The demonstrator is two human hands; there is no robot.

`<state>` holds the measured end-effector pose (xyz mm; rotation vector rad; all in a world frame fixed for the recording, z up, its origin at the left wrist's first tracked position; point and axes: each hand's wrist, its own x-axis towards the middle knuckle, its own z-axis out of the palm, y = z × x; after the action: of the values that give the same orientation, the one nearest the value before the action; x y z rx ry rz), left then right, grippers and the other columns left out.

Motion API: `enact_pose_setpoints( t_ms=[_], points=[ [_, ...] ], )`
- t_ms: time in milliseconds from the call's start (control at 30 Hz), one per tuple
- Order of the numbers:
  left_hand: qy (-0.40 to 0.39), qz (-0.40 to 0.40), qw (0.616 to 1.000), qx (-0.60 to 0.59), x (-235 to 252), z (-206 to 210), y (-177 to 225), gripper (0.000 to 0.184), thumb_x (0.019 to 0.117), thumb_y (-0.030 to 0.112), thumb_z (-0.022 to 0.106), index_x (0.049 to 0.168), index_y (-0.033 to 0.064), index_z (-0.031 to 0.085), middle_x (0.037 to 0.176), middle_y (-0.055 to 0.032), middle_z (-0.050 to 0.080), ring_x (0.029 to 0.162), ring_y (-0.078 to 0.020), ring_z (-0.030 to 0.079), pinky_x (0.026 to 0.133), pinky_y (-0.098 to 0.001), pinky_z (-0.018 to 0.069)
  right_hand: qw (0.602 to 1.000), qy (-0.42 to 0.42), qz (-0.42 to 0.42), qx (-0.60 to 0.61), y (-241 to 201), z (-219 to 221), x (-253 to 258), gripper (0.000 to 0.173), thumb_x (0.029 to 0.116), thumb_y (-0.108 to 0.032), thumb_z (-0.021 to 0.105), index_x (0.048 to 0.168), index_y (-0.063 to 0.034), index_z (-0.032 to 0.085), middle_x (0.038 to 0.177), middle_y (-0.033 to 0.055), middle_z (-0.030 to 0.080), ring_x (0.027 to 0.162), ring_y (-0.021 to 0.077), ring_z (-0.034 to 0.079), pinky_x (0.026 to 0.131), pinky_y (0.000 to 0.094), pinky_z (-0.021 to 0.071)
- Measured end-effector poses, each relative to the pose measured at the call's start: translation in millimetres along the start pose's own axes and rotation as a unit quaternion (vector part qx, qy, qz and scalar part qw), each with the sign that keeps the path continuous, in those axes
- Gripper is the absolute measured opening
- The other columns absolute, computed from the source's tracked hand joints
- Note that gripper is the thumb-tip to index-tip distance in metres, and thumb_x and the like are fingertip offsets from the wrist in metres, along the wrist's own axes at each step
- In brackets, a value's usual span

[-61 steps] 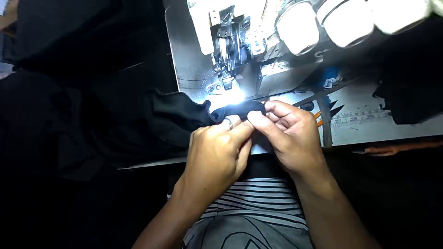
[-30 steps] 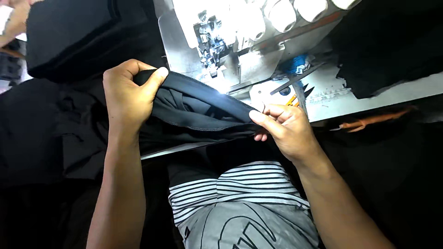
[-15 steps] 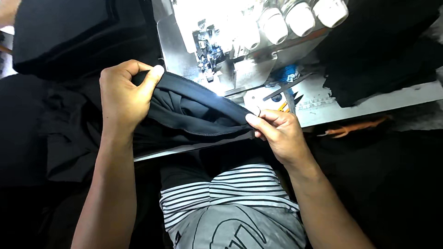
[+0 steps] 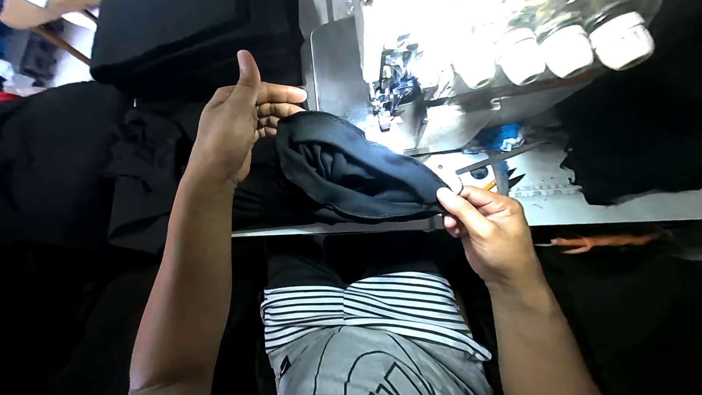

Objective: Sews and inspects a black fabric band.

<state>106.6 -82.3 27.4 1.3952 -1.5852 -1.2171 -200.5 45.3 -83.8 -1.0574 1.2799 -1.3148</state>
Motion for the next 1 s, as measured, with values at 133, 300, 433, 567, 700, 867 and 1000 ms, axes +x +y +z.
enact_pose_setpoints(
  t_ms=[133, 300, 433, 567, 700, 867, 1000],
  points=[
    [0.008, 0.011, 1.0, 0.01, -3.3, -1.3, 0.3, 0.072, 0.1116, 0.05, 0.014, 0.112, 0.0103, 0.075, 0.1, 0.0011, 0.076, 0.096, -0.0106, 0.069, 0.087, -0.0312, 0.0546, 0.999, 0.017, -0.024, -0.018, 2.4, 1.9, 0.0, 0.02, 0.0964, -0.014, 0.068, 0.076, -0.0145, 0.07, 0.07, -0.0058, 0.063, 0.058, 0.0031, 0.055, 0.055, 0.018, 0.048],
    [0.072, 0.18, 0.917, 0.348, -24.4, 29.9, 22.7, 0.038, 0.1075, 0.043, 0.048, 0.117, 0.0172, 0.075, 0.112, 0.0028, 0.075, 0.107, -0.0064, 0.068, 0.095, -0.032, 0.0537, 0.99, 0.039, -0.054, -0.123, -0.1, 2.9, -1.2, 0.01, 0.089, -0.011, 0.077, 0.098, -0.0101, 0.074, 0.089, -0.0018, 0.073, 0.074, 0.007, 0.07, 0.066, 0.0235, 0.0614],
    [0.028, 0.241, 0.83, 0.501, -40.1, 67.4, 30.1, 0.042, 0.0994, 0.043, 0.06, 0.129, 0.0143, 0.07, 0.126, -0.012, 0.068, 0.122, -0.0356, 0.058, 0.104, -0.0626, 0.036, 0.992, 0.024, -0.032, -0.119, -4.0, 9.6, -0.8, 0.043, 0.0803, -0.011, 0.087, 0.12, -0.0114, 0.07, 0.089, -0.0001, 0.073, 0.074, 0.0103, 0.071, 0.064, 0.0236, 0.0616],
    [0.013, 0.255, 0.858, 0.445, -39.9, 62.7, -1.6, 0.021, 0.0969, 0.028, 0.068, 0.109, 0.0108, 0.073, 0.106, -0.0094, 0.07, 0.104, -0.0287, 0.064, 0.095, -0.0576, 0.0393, 0.976, 0.075, -0.128, -0.157, -0.9, 26.4, -6.0, 0.03, 0.076, -0.014, 0.091, 0.098, -0.0099, 0.07, 0.085, -0.0029, 0.071, 0.069, 0.0048, 0.067, 0.059, 0.0191, 0.0578],
    [0.141, 0.384, 0.871, 0.272, -68.7, 42.8, -45.6, 0.003, 0.0908, 0.008, 0.073, 0.093, 0.006, 0.075, 0.098, -0.0059, 0.065, 0.096, -0.015, 0.061, 0.086, -0.032, 0.0482, 0.891, 0.173, -0.344, -0.239, 16.8, 31.3, -7.3, 0.014, 0.0775, -0.001, 0.079, 0.085, -0.0065, 0.069, 0.082, 0.0004, 0.062, 0.078, 0.0043, 0.061, 0.07, 0.0159, 0.0523],
    [0.225, 0.442, 0.832, 0.249, -89.7, 33.3, -72.0, 0.006, 0.09, 0.006, 0.074, 0.09, 0.0114, 0.073, 0.099, -0.0013, 0.065, 0.102, -0.0144, 0.058, 0.092, -0.0335, 0.0421, 0.828, 0.151, -0.472, -0.263, 22.6, 36.0, -0.3, 0.011, 0.0878, -0.004, 0.074, 0.089, -0.0094, 0.064, 0.094, 0.0028, 0.059, 0.095, 0.0101, 0.061, 0.086, 0.023, 0.052],
    [0.196, 0.43, 0.86, 0.189, -95.2, 31.6, -60.4, 0.01, 0.093, 0.001, 0.068, 0.093, 0.0107, 0.069, 0.117, -0.0013, 0.068, 0.119, -0.0168, 0.061, 0.103, -0.0353, 0.0507, 0.83, 0.148, -0.47, -0.262, 6.6, 41.9, -1.1, 0.014, 0.0876, -0.005, 0.074, 0.086, -0.0116, 0.061, 0.103, 0.0032, 0.059, 0.105, 0.0138, 0.058, 0.094, 0.0282, 0.0492]
  ],
)
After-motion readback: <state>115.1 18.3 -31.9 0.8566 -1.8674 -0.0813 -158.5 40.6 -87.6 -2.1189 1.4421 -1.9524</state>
